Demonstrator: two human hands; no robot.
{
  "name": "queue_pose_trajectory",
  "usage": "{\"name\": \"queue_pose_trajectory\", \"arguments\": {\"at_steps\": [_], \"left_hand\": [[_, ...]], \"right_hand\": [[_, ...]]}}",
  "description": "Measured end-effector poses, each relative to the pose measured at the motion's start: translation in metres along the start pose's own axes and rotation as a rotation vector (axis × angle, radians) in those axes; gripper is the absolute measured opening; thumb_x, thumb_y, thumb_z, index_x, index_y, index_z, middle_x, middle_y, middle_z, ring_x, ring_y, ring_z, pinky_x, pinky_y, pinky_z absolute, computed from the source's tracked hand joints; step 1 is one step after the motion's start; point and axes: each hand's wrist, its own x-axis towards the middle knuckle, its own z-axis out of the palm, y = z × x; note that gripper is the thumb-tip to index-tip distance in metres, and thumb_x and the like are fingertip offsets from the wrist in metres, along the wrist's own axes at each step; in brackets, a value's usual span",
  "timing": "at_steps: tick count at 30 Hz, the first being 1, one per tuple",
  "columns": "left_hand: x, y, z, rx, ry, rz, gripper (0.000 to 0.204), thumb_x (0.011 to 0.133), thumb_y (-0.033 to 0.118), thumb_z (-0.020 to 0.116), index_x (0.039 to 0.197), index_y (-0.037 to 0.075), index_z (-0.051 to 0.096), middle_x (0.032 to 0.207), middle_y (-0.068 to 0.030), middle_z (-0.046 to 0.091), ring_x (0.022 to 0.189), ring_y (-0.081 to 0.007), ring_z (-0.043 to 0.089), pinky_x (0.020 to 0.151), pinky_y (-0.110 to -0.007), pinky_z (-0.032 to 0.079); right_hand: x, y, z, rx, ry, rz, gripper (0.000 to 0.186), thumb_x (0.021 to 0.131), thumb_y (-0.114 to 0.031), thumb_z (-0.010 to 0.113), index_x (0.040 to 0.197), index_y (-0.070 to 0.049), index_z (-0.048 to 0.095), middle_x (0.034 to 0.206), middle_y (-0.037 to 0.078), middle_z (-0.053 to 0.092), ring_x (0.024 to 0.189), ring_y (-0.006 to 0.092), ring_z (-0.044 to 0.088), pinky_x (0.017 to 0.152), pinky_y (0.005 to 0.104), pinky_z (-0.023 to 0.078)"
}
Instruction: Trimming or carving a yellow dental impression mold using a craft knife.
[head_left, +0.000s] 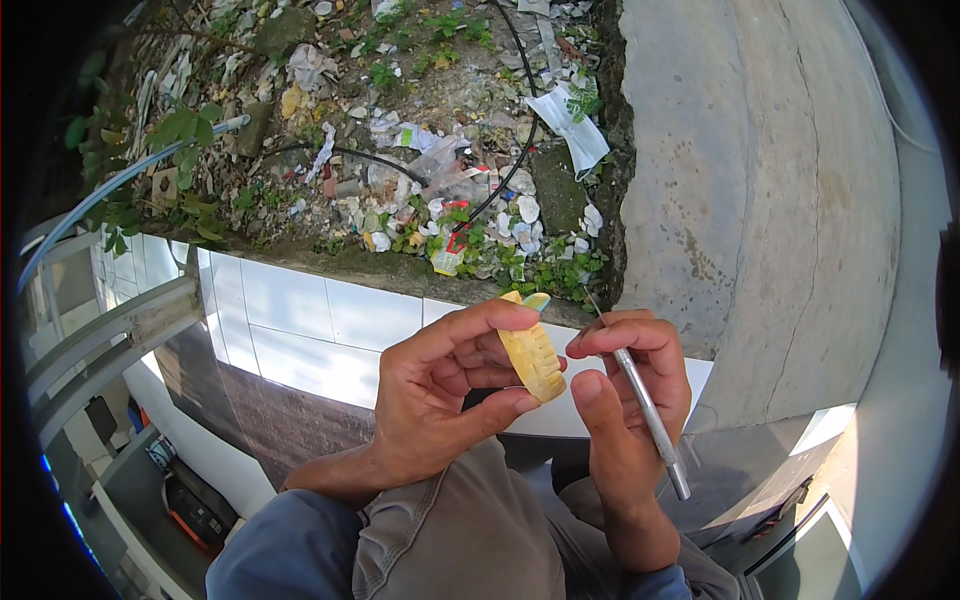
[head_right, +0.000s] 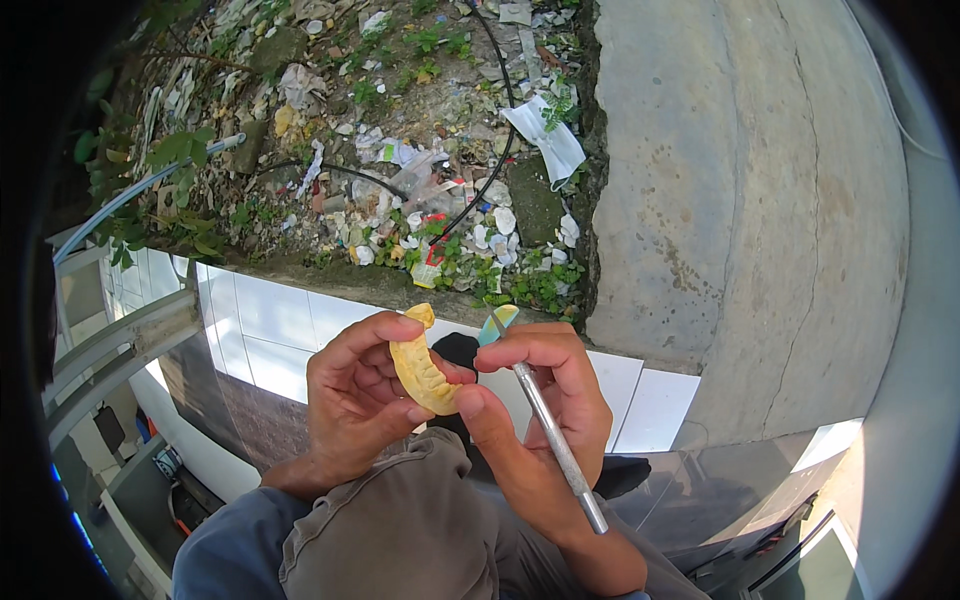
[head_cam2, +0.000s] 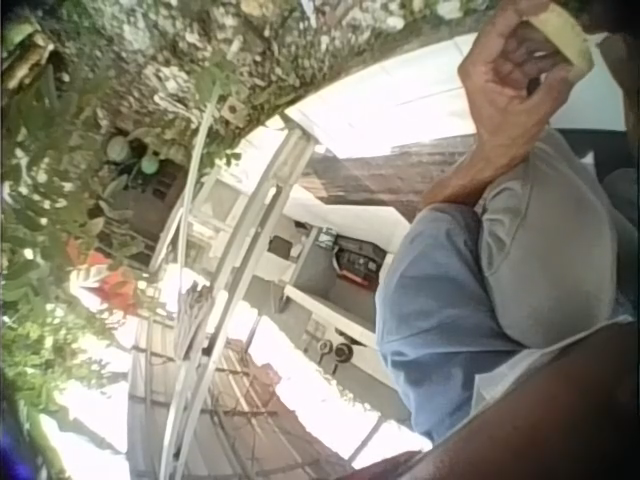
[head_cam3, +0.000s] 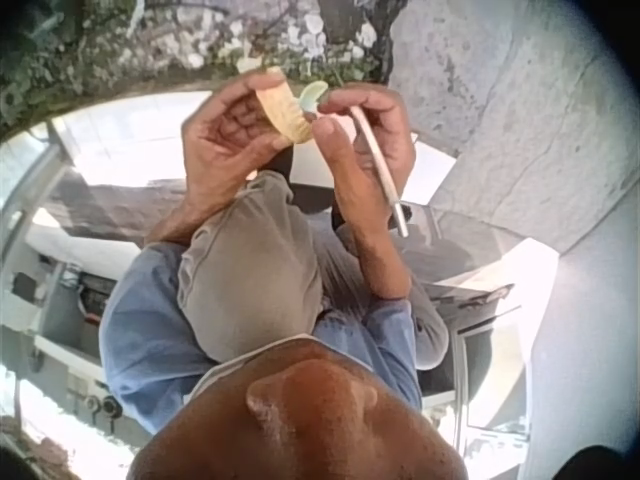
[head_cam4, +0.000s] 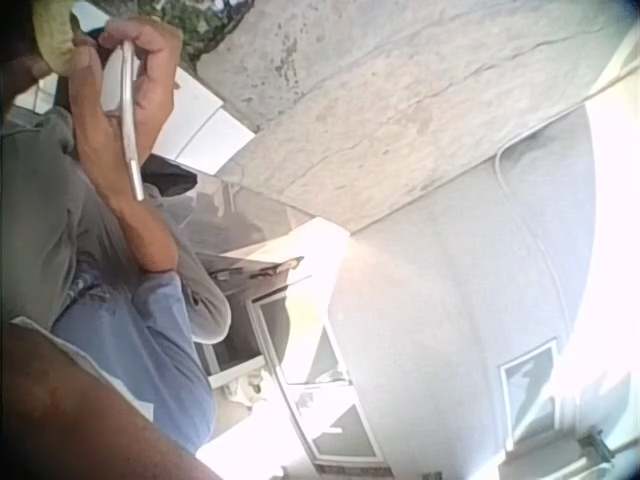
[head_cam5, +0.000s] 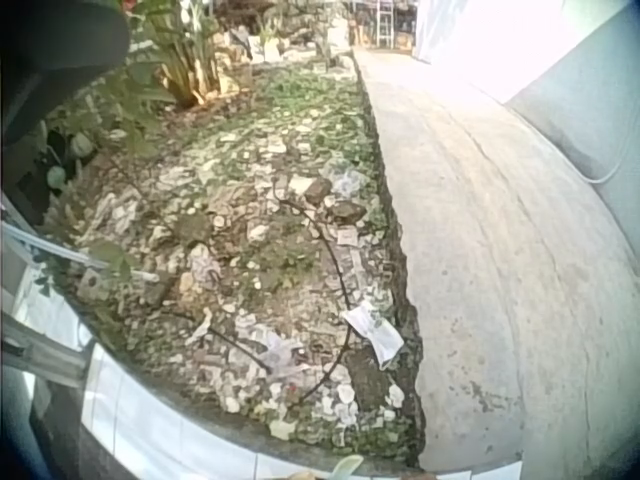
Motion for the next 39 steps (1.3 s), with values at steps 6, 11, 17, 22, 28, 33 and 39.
{"name": "queue_pose_trajectory", "arguments": {"at_steps": [6,11,17,22,28,33,39], "left_hand": [[0.002,0.001,0.001,-0.017,-0.002,0.003,0.053,0.078,-0.011,0.061,0.126,-0.004,0.041,0.107,-0.0144,0.058,0.105,-0.0231,0.059,0.093,-0.033,0.048],[0.005,-0.007,-0.005,-0.175,0.011,-0.087,0.051,0.083,-0.003,0.059,0.129,-0.002,0.037,0.109,-0.0147,0.057,0.103,-0.0228,0.060,0.090,-0.035,0.049],[0.006,-0.002,0.000,-0.249,0.133,-0.236,0.061,0.086,0.022,0.062,0.134,0.002,0.030,0.100,-0.0155,0.061,0.097,-0.0278,0.062,0.085,-0.037,0.052],[0.006,-0.004,-0.001,-0.269,0.136,-0.237,0.061,0.087,0.022,0.062,0.135,0.003,0.029,0.101,-0.0149,0.060,0.098,-0.0278,0.062,0.084,-0.036,0.053],[0.005,-0.004,0.000,-0.283,0.131,-0.250,0.061,0.087,0.022,0.060,0.135,0.003,0.028,0.101,-0.0152,0.060,0.098,-0.0285,0.062,0.086,-0.037,0.052],[0.004,-0.006,-0.001,-0.295,0.142,-0.249,0.061,0.088,0.023,0.060,0.136,0.003,0.027,0.102,-0.0152,0.059,0.100,-0.0292,0.061,0.088,-0.037,0.051],[0.004,-0.012,-0.008,-0.299,0.194,-0.162,0.059,0.086,0.004,0.058,0.136,0.003,0.027,0.113,-0.0164,0.054,0.106,-0.0268,0.057,0.095,-0.039,0.046]], "right_hand": [[0.005,0.008,0.001,-0.185,0.200,-0.103,0.021,0.091,-0.020,0.055,0.093,0.001,0.053,0.090,0.009,0.052,0.081,0.0142,0.052,0.075,0.0262,0.041],[0.008,0.066,-0.057,-0.446,0.196,-0.063,0.017,0.090,-0.016,0.057,0.089,0.000,0.059,0.086,0.006,0.053,0.077,0.0123,0.051,0.069,0.0237,0.040],[-0.011,0.124,-0.078,-0.805,0.069,-0.179,0.014,0.082,-0.002,0.058,0.095,0.000,0.062,0.082,0.012,0.058,0.070,0.0182,0.056,0.062,0.0264,0.044],[-0.034,0.163,-0.094,-1.089,-0.067,-0.012,0.017,0.079,-0.006,0.061,0.094,-0.004,0.052,0.073,0.011,0.059,0.060,0.0235,0.060,0.053,0.0348,0.047],[-0.030,0.175,-0.100,-1.286,-0.149,-0.202,0.018,0.074,-0.004,0.064,0.087,-0.005,0.052,0.070,0.010,0.058,0.060,0.0244,0.060,0.058,0.0359,0.048],[-0.034,0.146,-0.088,-1.095,-0.143,-0.014,0.011,0.075,0.000,0.060,0.083,-0.003,0.055,0.075,0.011,0.060,0.062,0.0231,0.060,0.059,0.0338,0.048],[-0.017,0.162,-0.079,-0.531,0.181,0.038,0.013,0.083,-0.001,0.060,0.095,0.003,0.057,0.082,0.010,0.064,0.074,0.0132,0.063,0.067,0.0248,0.051]]}}
